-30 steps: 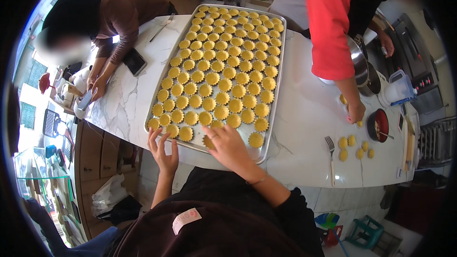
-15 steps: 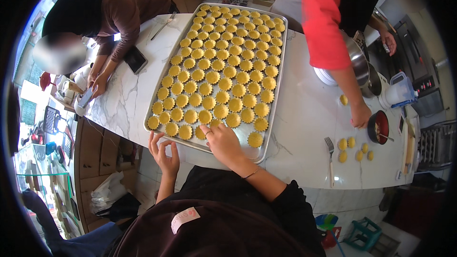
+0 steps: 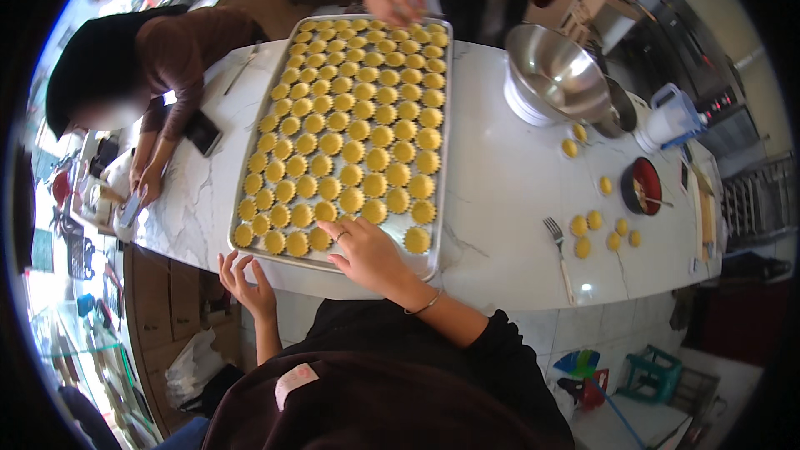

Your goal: The person places yellow pastry molds onto a metal tray by hand, arranging them into rows alongside other workers at a large counter.

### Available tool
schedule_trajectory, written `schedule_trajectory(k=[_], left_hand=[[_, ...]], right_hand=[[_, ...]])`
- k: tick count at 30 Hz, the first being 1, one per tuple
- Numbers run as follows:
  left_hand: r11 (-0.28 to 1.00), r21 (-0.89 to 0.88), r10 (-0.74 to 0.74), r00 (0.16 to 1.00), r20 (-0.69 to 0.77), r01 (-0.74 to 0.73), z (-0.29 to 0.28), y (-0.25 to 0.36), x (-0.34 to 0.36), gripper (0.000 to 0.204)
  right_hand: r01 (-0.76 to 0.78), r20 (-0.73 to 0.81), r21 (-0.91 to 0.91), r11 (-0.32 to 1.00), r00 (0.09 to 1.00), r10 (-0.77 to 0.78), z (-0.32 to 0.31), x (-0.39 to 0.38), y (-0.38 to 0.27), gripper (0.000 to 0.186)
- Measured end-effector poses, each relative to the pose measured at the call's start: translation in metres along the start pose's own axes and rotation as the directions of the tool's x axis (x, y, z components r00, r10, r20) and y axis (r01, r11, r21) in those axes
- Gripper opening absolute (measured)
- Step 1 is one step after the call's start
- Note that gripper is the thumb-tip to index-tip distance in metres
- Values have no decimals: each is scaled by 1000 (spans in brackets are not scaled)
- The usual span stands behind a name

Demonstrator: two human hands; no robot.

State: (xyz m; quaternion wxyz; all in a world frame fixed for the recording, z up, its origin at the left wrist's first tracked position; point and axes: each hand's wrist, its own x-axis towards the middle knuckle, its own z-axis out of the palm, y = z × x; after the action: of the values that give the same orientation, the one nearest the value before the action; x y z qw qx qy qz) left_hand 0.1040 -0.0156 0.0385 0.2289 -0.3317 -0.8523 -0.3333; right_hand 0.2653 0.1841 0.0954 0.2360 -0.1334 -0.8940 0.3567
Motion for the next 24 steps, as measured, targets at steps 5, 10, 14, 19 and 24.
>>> schedule_trajectory(k=[5,10,14,19,24], left_hand=[[997,70,-37,996,82,31,7,3,0,28],[996,84,-38,994,103,30,11,11,14,48],[998,60,-26,995,92,20,14,8,22,45],[998,40,-49,996,81,46,15,5,27,42],[997,56,-58,997,43,55,12,3,22,42]], right_hand=[[-362,-281,43,931,890,359,-71,-48,24,47],[-736,-695,-144,661,551,462,-168,-150,96,38],[-879,-726,-201,432,430,536,-219,-239,154,46],[-899,-742,-239,366,412,529,-212,-249,181,69],[-916,-713,-221,335,386,585,-211,-231,172,67]])
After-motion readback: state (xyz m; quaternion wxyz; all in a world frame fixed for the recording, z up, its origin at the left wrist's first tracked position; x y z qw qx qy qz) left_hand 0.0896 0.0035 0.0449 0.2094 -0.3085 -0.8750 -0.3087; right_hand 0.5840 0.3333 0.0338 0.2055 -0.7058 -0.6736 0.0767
